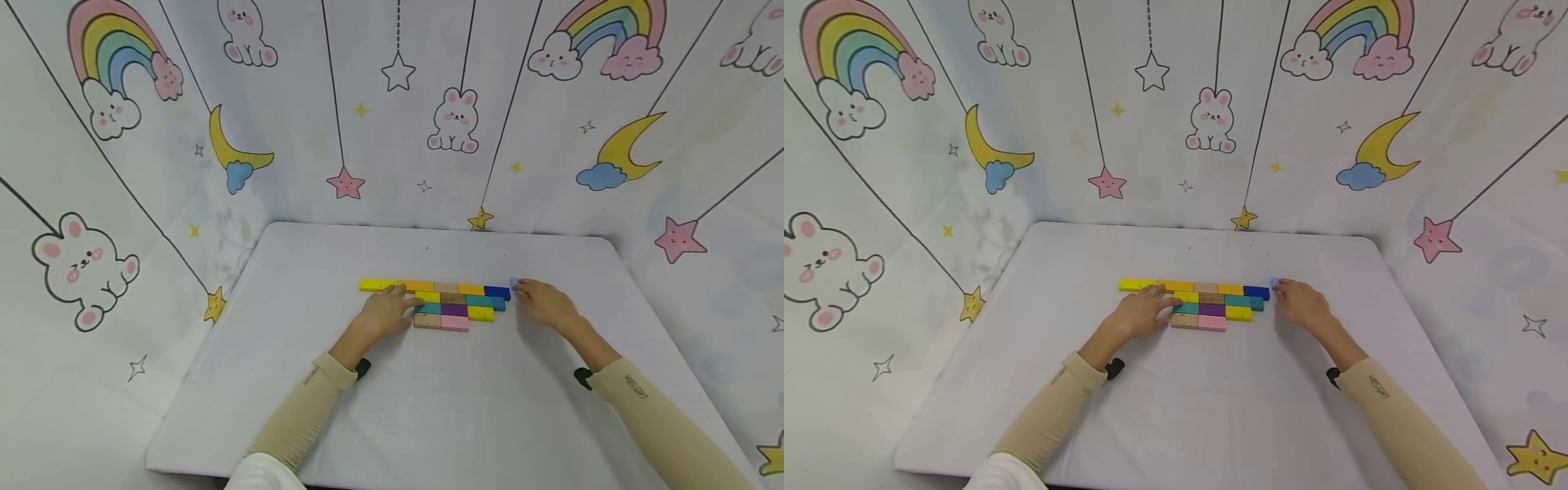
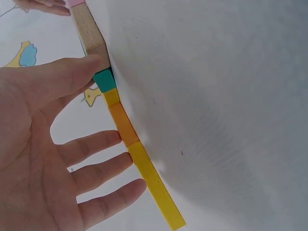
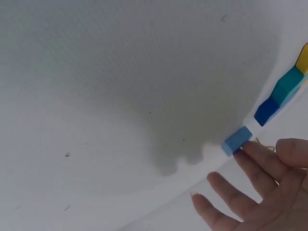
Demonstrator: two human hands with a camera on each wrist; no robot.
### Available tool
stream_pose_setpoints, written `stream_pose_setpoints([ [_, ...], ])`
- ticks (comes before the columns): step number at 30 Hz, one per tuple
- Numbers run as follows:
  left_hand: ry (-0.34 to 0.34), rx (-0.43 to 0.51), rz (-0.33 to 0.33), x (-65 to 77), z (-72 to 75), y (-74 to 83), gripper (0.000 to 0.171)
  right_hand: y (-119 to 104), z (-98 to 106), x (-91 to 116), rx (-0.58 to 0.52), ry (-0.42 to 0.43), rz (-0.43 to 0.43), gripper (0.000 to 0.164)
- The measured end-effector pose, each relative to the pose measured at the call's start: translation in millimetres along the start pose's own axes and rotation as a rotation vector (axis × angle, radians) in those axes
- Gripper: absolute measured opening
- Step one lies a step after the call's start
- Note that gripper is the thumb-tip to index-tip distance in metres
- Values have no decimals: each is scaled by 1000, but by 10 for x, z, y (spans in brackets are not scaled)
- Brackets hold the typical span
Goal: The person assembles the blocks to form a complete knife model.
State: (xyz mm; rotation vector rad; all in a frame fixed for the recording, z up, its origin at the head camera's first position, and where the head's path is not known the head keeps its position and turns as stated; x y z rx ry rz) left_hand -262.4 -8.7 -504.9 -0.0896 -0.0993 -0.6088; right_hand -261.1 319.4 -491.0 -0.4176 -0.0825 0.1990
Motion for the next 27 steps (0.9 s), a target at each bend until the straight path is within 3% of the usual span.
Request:
stream_pose_setpoints([
  [13,7,-11,-4,-6,-4,-8,51,57,-9,227,10,17,-8,43],
  [27,12,-21,-12,-6,2,1,51,-130,-53,507,32,36,47,37],
])
Point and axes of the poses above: each hand's wrist, its own x-axis away from the middle knuckle, its own z-axis out of the back of the hand, y = z × x, the point moved 6 cm from there along -x, towards the middle knuckle, and after that the axes turned 10 degrees about -x, right-handed, at the moved point
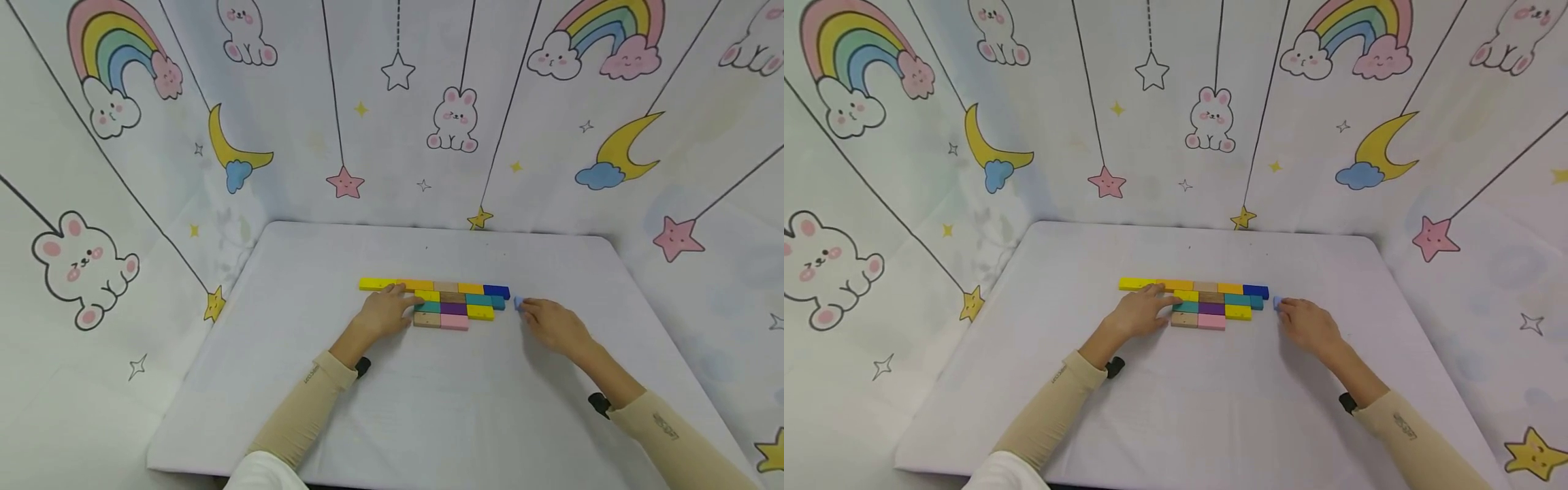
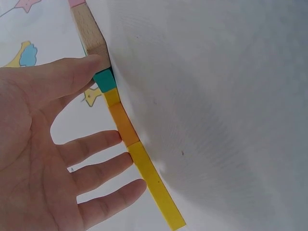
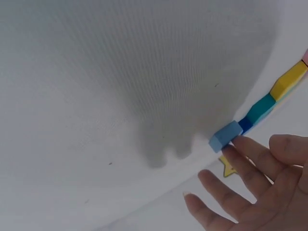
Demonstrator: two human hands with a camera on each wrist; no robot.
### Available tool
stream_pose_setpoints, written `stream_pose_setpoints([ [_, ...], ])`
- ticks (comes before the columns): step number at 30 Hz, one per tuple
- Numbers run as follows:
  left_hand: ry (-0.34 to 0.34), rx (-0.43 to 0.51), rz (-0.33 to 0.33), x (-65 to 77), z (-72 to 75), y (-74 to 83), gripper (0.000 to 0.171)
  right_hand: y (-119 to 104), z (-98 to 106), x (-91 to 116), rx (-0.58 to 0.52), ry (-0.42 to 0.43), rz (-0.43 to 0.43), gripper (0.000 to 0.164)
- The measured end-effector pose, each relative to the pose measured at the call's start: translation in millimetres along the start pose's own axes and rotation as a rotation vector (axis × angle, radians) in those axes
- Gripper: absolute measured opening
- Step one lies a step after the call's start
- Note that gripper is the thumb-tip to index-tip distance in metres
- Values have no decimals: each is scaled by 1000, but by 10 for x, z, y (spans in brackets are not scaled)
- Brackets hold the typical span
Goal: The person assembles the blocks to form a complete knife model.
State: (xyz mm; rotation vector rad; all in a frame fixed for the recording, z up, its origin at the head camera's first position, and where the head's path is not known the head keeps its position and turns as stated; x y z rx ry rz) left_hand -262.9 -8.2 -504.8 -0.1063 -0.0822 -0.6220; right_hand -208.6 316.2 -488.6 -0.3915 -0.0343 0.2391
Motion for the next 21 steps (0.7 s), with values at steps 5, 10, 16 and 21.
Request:
stream_pose_setpoints([
  [5,-3,3,3,-3,1,-3,51,-41,-24,56,-2,17,12,36],
  [10,-7,2,4,-5,-3,-7,51,-105,-24,128,-1,29,32,37],
  [16,-8,-10,1,-18,-17,-17,51,-195,-51,194,8,42,58,37],
  [21,-7,-12,-4,-21,-19,-19,50,-278,-63,243,10,47,74,36],
])
Point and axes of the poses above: each hand's wrist, its own x-axis away from the middle knuckle, its own z-axis out of the back of the hand, y = z × x, the point moved 6 cm from there along -x, towards the middle knuckle, and after that the axes turned 10 degrees about -x, right-handed, at the moved point
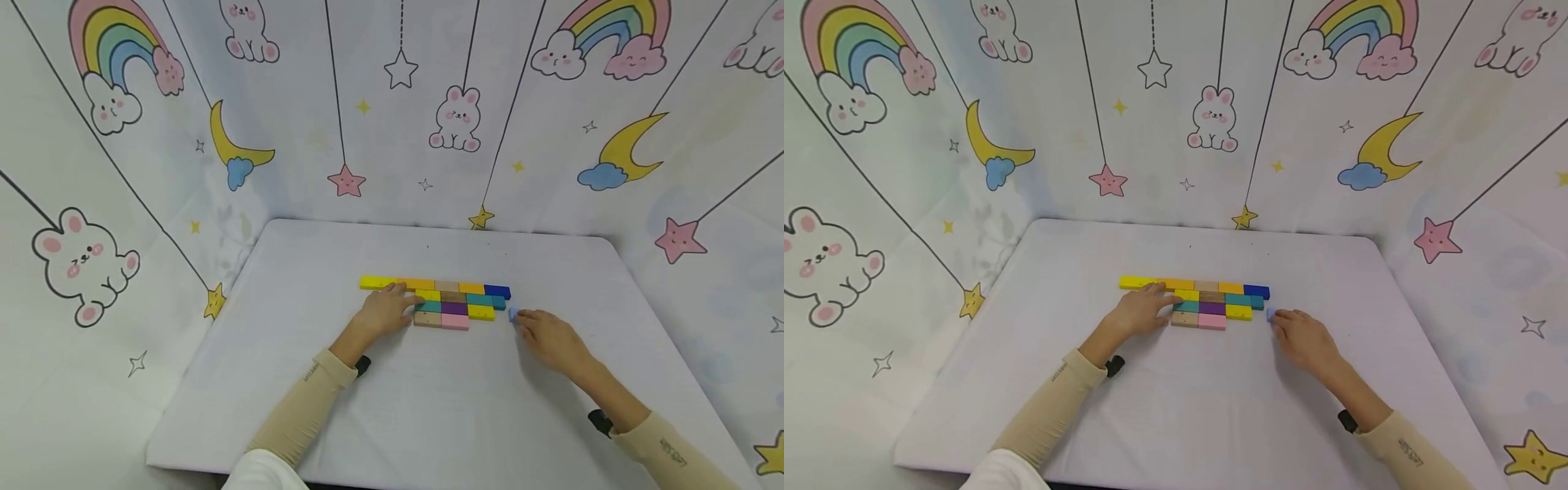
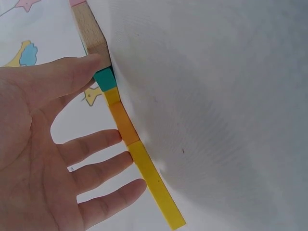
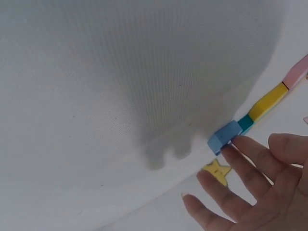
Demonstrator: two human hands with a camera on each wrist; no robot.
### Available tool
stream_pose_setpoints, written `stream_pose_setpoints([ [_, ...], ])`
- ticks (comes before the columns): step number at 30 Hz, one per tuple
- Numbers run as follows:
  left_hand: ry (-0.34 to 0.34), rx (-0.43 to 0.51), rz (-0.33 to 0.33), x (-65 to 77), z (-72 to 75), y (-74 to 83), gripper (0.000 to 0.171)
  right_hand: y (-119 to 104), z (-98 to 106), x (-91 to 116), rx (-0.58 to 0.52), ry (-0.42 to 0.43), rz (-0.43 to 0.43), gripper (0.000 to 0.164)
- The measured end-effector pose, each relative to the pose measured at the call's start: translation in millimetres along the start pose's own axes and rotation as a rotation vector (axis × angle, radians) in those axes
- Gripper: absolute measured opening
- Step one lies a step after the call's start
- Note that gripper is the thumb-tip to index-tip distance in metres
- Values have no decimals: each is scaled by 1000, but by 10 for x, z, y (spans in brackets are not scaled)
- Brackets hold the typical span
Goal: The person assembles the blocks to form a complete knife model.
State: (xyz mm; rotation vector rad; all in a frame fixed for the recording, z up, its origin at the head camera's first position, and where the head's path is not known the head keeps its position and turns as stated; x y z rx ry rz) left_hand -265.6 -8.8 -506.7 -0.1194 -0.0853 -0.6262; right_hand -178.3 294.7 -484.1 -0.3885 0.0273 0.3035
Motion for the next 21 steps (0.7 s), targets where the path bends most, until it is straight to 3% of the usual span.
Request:
stream_pose_setpoints([
  [21,-14,-10,0,-10,-29,-14,51,-176,-92,72,-16,15,65,36],
])
Point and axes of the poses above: each hand's wrist, its own x-axis away from the middle knuckle, its own z-axis out of the back of the hand, y = z × x, the point moved 6 cm from there along -x, towards the middle knuckle, and after that the axes turned 10 degrees about -x, right-handed, at the moved point
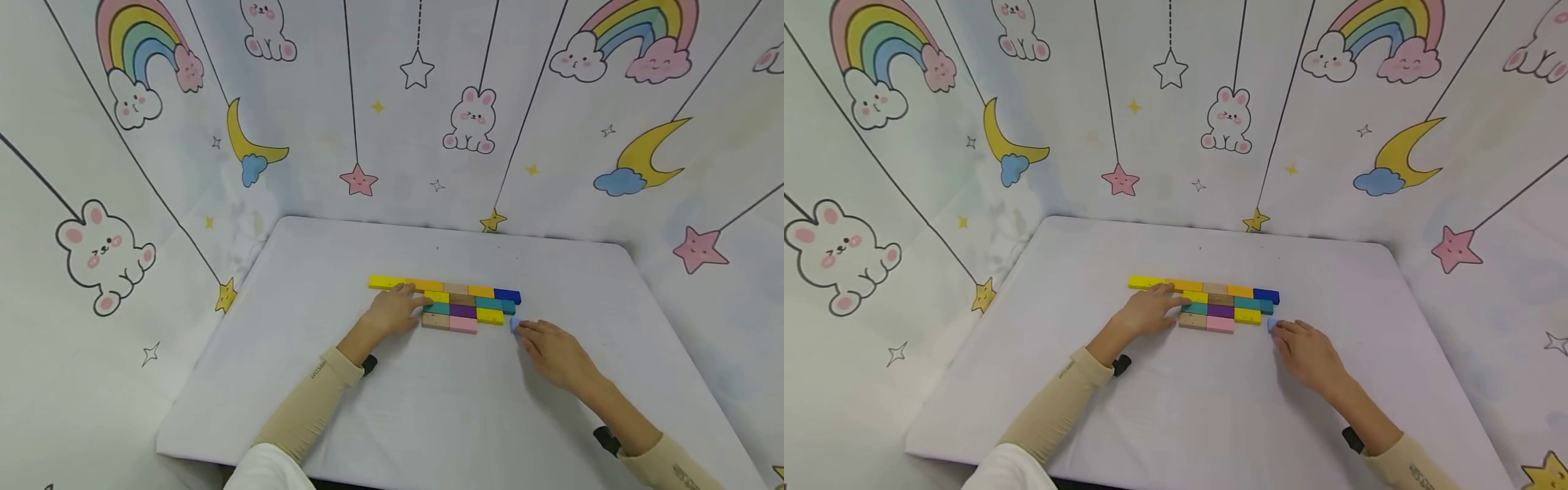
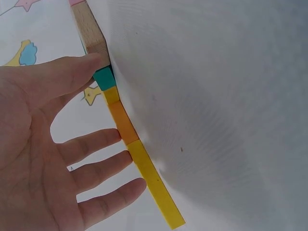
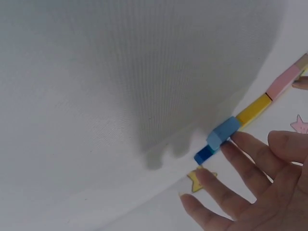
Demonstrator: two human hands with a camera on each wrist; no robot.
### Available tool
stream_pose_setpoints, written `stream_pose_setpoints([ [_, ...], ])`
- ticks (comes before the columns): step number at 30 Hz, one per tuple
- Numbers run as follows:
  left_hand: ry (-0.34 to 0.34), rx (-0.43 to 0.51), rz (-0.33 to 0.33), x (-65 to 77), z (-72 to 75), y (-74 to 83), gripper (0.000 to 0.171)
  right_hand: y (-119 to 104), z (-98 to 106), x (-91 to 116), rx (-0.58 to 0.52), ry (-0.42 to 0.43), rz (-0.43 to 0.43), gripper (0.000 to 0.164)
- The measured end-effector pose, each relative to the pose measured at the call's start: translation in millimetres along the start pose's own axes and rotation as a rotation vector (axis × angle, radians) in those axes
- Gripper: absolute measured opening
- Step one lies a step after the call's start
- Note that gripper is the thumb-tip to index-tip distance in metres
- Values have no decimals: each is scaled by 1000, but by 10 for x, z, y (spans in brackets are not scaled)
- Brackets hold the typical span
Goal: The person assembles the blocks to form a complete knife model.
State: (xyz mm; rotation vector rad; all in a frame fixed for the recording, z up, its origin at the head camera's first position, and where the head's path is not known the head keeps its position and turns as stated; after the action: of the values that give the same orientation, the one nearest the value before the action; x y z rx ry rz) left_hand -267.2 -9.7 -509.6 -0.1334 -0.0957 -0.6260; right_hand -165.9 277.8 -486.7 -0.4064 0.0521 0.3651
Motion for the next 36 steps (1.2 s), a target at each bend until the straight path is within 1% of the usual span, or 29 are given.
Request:
stream_pose_setpoints([
  [8,4,-14,-1,0,14,-1,51,-91,-15,-7,-10,-10,5,37],
  [14,12,-9,-6,10,40,10,50,-111,-56,0,4,-30,7,38],
  [22,8,3,8,22,54,5,50,-154,-51,12,16,-7,44,37],
  [30,17,-15,10,15,40,-3,52,-150,-73,38,-3,-40,12,38],
  [36,18,-19,5,6,26,3,53,-212,-99,51,-27,-41,24,37],
])
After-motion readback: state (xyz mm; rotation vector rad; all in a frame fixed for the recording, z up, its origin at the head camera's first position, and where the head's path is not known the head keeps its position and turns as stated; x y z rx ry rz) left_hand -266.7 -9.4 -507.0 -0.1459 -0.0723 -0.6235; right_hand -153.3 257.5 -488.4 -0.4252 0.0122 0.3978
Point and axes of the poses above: each hand's wrist, its own x-axis away from the middle knuckle, its own z-axis out of the back of the hand, y = z × x, the point moved 6 cm from there along -x, towards the middle knuckle, and after that the axes turned 10 degrees about -x, right-handed, at the moved point
